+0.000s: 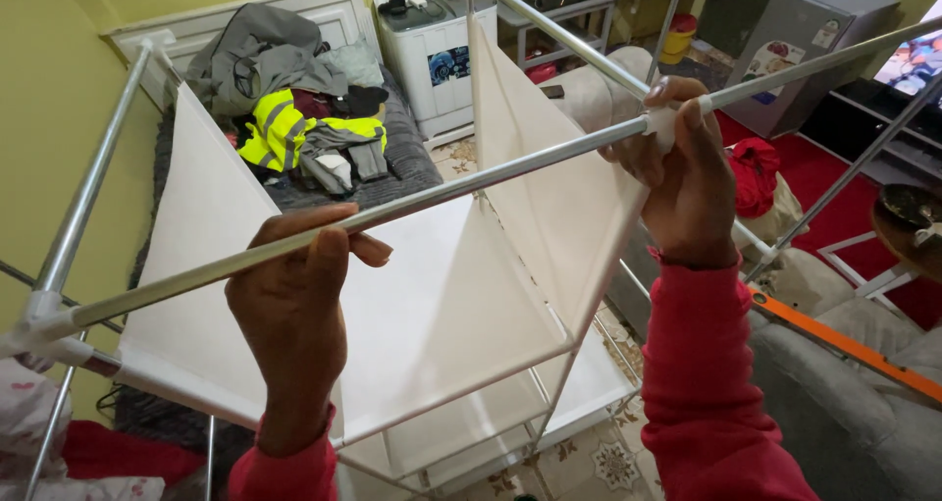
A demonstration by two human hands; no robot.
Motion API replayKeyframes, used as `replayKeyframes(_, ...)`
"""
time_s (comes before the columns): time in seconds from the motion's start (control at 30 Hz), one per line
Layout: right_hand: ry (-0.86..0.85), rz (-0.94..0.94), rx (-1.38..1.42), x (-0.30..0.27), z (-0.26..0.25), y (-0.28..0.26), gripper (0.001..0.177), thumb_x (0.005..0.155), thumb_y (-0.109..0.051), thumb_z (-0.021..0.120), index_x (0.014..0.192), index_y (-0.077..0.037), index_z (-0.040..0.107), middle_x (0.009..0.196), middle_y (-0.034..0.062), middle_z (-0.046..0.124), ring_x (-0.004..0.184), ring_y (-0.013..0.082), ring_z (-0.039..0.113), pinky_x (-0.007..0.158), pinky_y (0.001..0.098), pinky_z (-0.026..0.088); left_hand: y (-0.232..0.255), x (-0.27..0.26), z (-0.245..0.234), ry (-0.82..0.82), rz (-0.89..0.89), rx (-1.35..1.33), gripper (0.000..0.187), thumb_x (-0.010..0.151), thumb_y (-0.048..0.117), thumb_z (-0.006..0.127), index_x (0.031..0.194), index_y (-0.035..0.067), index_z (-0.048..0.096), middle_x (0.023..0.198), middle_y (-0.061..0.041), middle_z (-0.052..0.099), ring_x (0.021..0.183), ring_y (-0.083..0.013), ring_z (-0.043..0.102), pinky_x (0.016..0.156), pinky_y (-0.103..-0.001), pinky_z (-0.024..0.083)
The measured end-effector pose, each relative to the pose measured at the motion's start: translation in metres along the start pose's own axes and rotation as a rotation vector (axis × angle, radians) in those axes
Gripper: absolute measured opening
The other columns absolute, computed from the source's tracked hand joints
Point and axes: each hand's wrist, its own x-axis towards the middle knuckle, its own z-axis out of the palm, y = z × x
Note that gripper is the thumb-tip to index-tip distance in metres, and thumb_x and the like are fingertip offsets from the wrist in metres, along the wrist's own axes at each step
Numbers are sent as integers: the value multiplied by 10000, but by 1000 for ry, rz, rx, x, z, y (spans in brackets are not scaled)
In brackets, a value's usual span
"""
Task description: Assembling a metal and fabric storage rack by connecting poles and joints.
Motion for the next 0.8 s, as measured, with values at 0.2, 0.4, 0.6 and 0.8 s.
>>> replayKeyframes(0.2, -28, -19, -18, 1, -1, 1, 299, 1203, -404, 512, 1239, -112, 565, 636, 0, 402, 627, 117, 384, 787, 312, 405, 1, 1, 1, -19, 29, -23, 230, 1108, 141, 635, 1231, -53, 637, 922, -143, 745, 867, -179, 737, 857, -277, 570)
replayKeyframes(0.4, -68, -28, -12, 1, 0, 1, 298, 1217, -410, 492, 1237, -122, 570, 639, -16, 374, 607, 92, 362, 769, 296, 388, -2, 0, -6, -19, 16, -51, 249, 1100, 158, 646, 1227, -56, 641, 913, -141, 743, 856, -181, 739, 850, -282, 574)
replayKeyframes(0.6, -52, -35, -31, 0, 5, 1, 292, 1215, -408, 492, 1245, -127, 566, 643, -13, 376, 607, 90, 360, 765, 293, 386, 2, 1, -4, -42, 45, 10, 241, 1118, 154, 628, 1237, -56, 639, 913, -142, 753, 866, -178, 740, 872, -268, 559)
replayKeyframes(0.8, -30, -55, -52, 0, 6, 2, 306, 1210, -411, 513, 1243, -113, 570, 644, -9, 371, 597, 89, 357, 764, 296, 394, 0, 2, -2, -36, 35, -11, 242, 1090, 152, 624, 1206, -59, 633, 897, -134, 754, 850, -166, 742, 845, -265, 568)
